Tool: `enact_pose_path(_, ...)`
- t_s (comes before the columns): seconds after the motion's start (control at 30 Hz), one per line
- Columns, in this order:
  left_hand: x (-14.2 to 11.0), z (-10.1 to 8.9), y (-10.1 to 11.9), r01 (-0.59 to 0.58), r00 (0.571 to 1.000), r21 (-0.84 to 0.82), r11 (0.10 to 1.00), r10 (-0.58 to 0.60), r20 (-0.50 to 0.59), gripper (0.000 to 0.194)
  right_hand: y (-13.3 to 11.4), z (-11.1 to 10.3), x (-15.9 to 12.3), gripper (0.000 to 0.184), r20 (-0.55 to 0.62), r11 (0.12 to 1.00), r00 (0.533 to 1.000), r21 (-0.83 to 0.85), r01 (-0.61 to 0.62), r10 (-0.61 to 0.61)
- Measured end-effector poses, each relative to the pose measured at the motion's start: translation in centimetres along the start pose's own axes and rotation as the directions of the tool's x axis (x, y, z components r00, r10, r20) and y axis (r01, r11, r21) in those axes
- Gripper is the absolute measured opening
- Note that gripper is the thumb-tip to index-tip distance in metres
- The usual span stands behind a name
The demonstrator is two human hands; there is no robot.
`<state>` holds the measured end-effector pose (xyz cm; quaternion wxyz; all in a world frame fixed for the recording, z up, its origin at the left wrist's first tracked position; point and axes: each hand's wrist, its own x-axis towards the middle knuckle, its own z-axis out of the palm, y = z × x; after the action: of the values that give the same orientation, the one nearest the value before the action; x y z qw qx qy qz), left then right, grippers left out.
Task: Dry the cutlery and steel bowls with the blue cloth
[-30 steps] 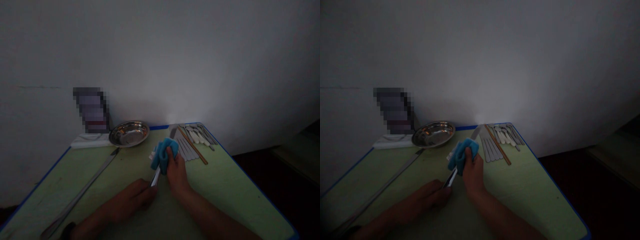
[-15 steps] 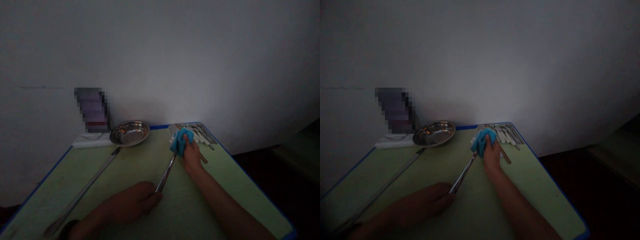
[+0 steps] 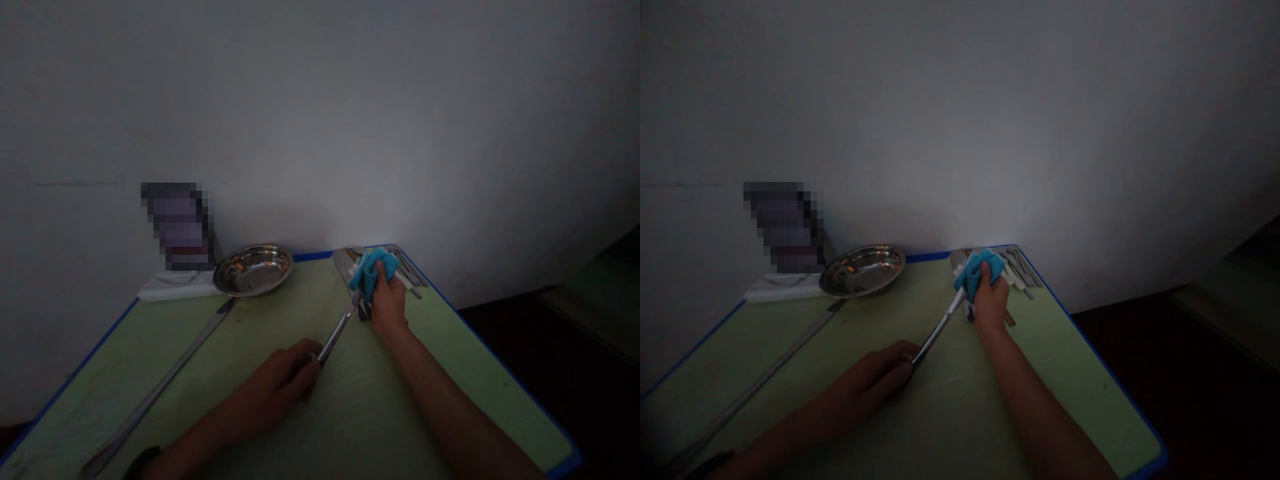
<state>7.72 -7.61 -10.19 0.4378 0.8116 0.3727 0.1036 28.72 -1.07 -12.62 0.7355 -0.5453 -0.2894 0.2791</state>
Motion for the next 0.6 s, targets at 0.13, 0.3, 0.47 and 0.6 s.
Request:
enact_pose_path(0.13, 0.7, 0.7, 0.0, -0.009, 1.000, 0.027, 1.000, 0.009, -0.011, 0.032, -0.2, 0.6, -1.3, 0.042, 0.022, 0.997, 1.000, -0.076, 0.011, -0.010)
enact_pose_path(0.3, 1.8, 0.8, -0.6, -0.007, 0.993, 0.024, 1.000, 0.010, -0.117, 0.031, -0.1, 1.7, -4.3, 0.038, 0.132, 0.993, 0.991, -0.117, -0.008, 0.024)
enact_pose_path(0.47, 2.7, 0.5, -1.5, 0.025, 0.960, 0.013, 1.000, -0.020, -0.279, 0.030, -0.1, 3.0, -7.9, 0.031, 0.233, 0.984, 0.971, -0.177, -0.013, 0.055)
enact_pose_path(0.6, 2.6, 0.3, -0.9, 0.056, 0.968, -0.078, 0.995, -0.073, -0.242, 0.034, -0.1, 3.1, -8.0, 0.032, 0.228, 0.982, 0.971, -0.188, -0.031, 0.074)
